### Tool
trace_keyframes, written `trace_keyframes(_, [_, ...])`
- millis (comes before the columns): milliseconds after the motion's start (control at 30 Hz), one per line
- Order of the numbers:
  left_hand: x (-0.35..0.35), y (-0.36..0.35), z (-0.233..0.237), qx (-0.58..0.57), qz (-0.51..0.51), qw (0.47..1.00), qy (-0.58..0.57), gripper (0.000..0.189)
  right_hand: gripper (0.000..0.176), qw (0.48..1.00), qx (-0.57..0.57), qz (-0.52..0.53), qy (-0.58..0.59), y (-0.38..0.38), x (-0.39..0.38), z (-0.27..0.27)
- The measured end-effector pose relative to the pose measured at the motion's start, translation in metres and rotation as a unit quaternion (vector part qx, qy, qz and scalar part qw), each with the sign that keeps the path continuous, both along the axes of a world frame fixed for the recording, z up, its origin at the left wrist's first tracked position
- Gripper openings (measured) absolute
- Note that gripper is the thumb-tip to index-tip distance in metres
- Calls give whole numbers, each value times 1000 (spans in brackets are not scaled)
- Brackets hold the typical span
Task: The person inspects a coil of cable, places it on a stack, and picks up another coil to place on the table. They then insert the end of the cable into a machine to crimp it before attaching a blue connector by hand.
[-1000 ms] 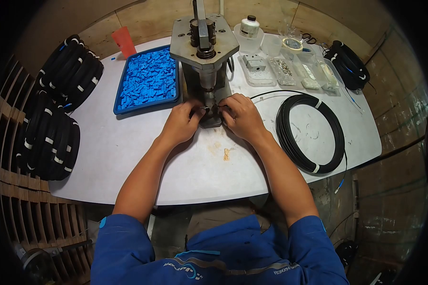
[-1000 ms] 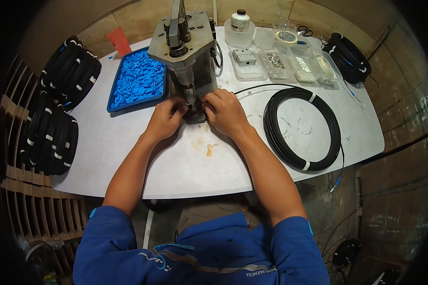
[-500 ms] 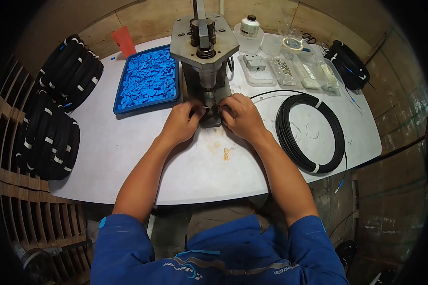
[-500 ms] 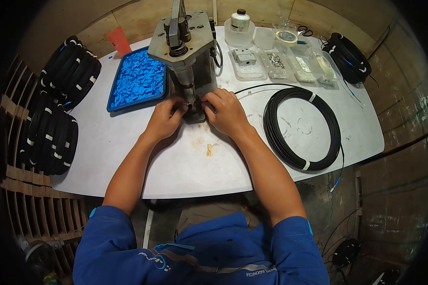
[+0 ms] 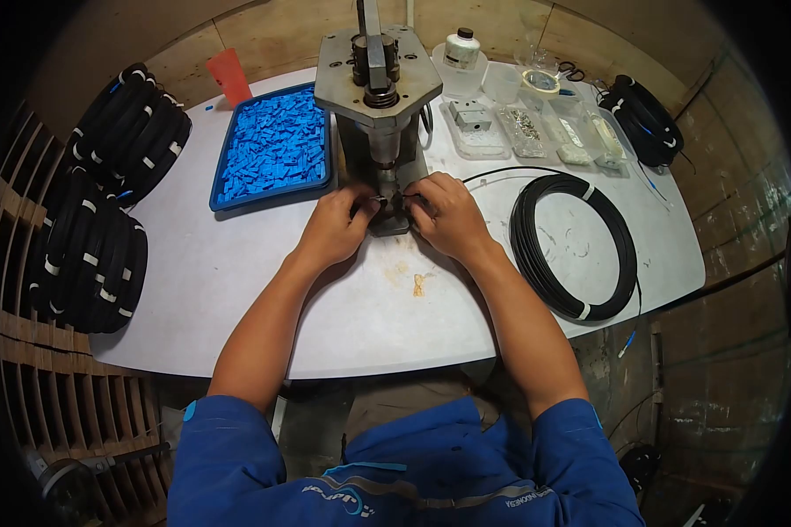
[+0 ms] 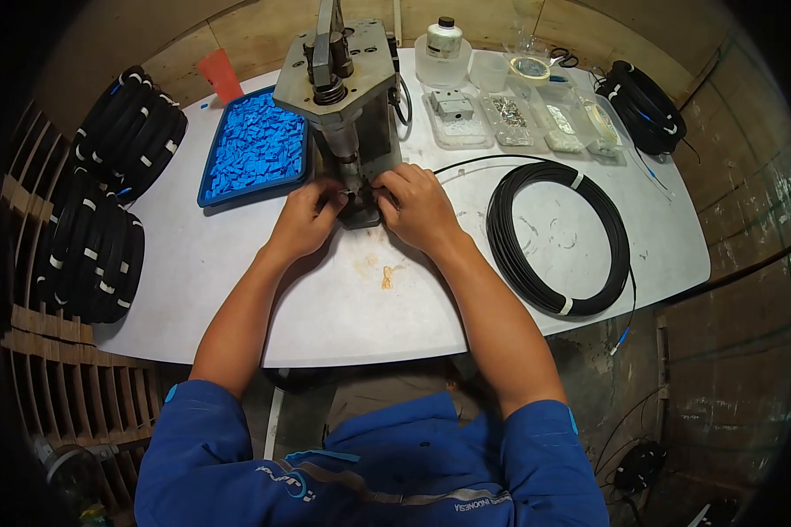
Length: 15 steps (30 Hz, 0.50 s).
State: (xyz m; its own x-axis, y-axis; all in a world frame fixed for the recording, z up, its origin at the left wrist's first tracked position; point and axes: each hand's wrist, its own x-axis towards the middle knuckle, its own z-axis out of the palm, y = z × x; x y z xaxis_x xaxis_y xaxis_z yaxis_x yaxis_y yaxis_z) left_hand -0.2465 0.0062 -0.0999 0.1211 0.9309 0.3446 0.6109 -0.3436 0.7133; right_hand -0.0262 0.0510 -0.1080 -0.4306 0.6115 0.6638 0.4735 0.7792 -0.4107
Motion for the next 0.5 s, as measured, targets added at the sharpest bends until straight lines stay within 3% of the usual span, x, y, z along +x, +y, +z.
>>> trace_keyframes(500, [0, 0, 0, 2, 0, 1000, 2, 22, 14, 1000, -4, -2, -4, 0, 0, 0])
